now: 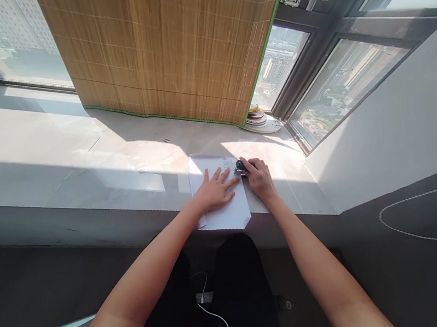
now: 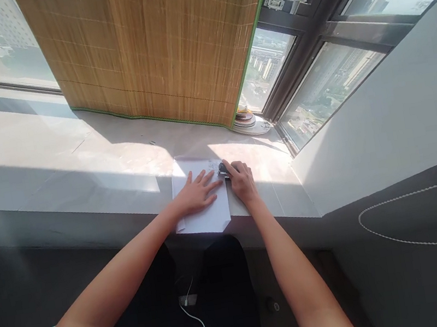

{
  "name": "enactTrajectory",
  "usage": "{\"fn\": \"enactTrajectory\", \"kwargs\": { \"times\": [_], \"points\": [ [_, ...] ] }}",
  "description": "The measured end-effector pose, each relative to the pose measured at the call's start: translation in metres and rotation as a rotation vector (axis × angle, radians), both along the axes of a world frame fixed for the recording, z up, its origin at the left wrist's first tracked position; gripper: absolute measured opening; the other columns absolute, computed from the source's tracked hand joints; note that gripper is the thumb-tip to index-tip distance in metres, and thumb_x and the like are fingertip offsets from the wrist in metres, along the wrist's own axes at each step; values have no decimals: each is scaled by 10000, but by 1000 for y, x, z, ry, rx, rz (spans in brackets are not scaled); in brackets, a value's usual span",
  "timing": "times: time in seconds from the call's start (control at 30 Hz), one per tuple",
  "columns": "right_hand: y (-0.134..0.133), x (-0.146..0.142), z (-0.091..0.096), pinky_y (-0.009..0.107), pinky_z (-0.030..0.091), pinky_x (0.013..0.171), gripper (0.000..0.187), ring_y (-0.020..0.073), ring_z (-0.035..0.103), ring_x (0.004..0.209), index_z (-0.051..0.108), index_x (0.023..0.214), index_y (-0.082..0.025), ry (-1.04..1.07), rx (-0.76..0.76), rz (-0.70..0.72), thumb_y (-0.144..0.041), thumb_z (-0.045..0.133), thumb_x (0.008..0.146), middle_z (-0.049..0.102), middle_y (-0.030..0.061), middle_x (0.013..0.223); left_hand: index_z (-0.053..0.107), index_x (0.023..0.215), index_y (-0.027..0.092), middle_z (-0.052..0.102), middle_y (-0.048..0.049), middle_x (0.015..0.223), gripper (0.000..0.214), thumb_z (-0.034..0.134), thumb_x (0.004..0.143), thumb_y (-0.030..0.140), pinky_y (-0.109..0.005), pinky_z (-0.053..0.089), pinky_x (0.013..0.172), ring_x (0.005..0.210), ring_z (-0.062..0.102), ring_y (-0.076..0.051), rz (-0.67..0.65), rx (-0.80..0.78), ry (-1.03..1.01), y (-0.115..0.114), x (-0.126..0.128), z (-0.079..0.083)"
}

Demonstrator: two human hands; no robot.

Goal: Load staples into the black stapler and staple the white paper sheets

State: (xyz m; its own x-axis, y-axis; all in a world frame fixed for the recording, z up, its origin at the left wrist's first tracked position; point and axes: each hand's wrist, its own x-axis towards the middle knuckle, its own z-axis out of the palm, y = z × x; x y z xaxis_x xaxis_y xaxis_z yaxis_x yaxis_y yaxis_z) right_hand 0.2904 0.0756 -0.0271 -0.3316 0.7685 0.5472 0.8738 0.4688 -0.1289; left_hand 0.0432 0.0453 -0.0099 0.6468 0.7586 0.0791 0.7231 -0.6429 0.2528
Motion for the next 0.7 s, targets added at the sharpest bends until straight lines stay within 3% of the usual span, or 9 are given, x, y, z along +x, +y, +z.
{"fn": "enactTrajectory", "kwargs": {
  "times": [0.43,0.7],
  "points": [
    [-2,-5,4,455,468,971,507,310,554,1149,557,1602,-313,-40,-41,-4,-298,466,1103,629,133,1278,402,1704,405,228,-34,1837,628,391,1094,553,-794,95,1298,1683,191,-427,20,1,0,1,6,-5],
    [-4,-7,8,490,445,1004,523,326,535,1155,589,1579,-355,-25,-93,-15,-261,471,1078,630,130,1285,426,1690,409,257,-29,1828,623,433,1081,537,-793,51,1302,1680,188,-442,15,-26,-46,1,6,-3]
  ]
}}
